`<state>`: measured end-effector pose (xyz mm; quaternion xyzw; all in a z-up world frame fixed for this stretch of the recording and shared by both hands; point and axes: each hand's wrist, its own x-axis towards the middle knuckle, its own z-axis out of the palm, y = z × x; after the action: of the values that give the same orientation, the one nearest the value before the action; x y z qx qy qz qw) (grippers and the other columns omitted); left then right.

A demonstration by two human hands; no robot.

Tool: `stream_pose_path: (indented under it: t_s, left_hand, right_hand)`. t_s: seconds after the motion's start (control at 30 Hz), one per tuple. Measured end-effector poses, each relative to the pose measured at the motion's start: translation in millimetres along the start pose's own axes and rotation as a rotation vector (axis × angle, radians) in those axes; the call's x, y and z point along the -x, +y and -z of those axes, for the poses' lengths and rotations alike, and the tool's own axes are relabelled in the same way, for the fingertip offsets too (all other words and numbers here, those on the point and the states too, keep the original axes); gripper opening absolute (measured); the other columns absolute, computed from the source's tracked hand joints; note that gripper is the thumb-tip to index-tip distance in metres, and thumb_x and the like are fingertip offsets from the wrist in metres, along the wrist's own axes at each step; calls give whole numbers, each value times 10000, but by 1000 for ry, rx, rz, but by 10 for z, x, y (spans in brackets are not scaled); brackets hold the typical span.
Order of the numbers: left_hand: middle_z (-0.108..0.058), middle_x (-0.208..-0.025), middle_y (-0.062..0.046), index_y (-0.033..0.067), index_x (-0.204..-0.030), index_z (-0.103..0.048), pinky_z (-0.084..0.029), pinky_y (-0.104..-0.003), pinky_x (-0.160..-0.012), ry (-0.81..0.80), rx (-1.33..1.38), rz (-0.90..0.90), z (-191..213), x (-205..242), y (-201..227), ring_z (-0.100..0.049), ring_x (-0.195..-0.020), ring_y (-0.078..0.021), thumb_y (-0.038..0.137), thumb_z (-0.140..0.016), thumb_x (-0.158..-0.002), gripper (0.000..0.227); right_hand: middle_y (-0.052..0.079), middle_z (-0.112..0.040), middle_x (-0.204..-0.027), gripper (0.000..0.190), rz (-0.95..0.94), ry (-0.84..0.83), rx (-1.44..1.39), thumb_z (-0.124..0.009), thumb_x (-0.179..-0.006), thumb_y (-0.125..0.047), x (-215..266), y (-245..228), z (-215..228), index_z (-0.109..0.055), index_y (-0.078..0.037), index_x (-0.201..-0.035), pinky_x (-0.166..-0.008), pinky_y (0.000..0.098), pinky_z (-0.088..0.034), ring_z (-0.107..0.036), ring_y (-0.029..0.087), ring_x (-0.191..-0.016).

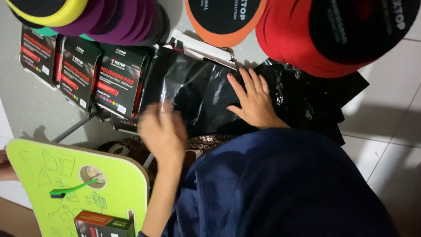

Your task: The person places a blue polishing pad into a product box, then inserts the box into a black shipping bag and seals it. The person is sitting on the floor surrounded by stacks of similar products and packaging materials.

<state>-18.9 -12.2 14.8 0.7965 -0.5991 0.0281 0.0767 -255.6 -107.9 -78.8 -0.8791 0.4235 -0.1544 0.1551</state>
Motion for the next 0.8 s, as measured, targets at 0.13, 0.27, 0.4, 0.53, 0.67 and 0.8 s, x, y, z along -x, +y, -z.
stream_pose_path:
  t_s: [0.13,0.27,0.4,0.53,0.67,0.8]
  left_hand:
    - [-675,-1011,-51,221,-1136,-695,-562,-432,-817,-397,426,43,-371,471,256,-685,-989,-337,315,-696,-942,216]
    - [-598,-1224,-62,240,-1208,-687,-565,-445,-900,-508,293,-193,-849,703,368,-603,-1196,-342,367,-747,-873,363]
    - [-344,-1534,-224,156,-1331,-580,-430,-621,-1098,-538,167,-319,-502,319,558,-264,-1482,-513,405,-838,-796,644]
    - [-250,-1570,-325,86,-1420,-485,-478,-629,-1062,-616,121,-266,-609,219,429,-239,-1463,-587,338,-902,-730,845]
    - [-289,-1575,-335,94,-1453,-483,-465,-558,-1088,-450,57,-299,-879,287,228,-284,-1486,-515,152,-785,-849,678]
    - [-374,-1541,-285,117,-1414,-530,-424,-573,-1113,-345,95,-326,-639,272,379,-337,-1475,-484,286,-832,-818,689]
  right_hand:
    - [181,-492,-1491,942,26,28,52,-842,-785,-488,176,111,-87,-466,-192,-1596,-1071,556,-384,-512,397,-1322]
    - [122,-523,-1302,1016,-17,23,121,-886,-680,-487,291,172,-209,-494,-229,-1581,-879,464,-471,-597,300,-1061]
    - [184,-470,-1377,993,-20,32,88,-896,-706,-465,169,47,-77,-495,-219,-1580,-899,508,-448,-548,386,-1197]
    - [230,-440,-1521,955,194,-33,-67,-833,-735,-513,290,124,-131,-486,-209,-1571,-1041,602,-366,-440,485,-1370]
    - [143,-477,-1556,601,373,-71,-70,-625,-936,-450,456,150,-343,-548,-264,-1502,-1110,617,-324,-413,472,-1427]
    - [22,-618,-1416,368,367,145,-45,-620,-991,-358,496,127,-605,-668,-294,-1351,-954,452,-465,-583,310,-1280]
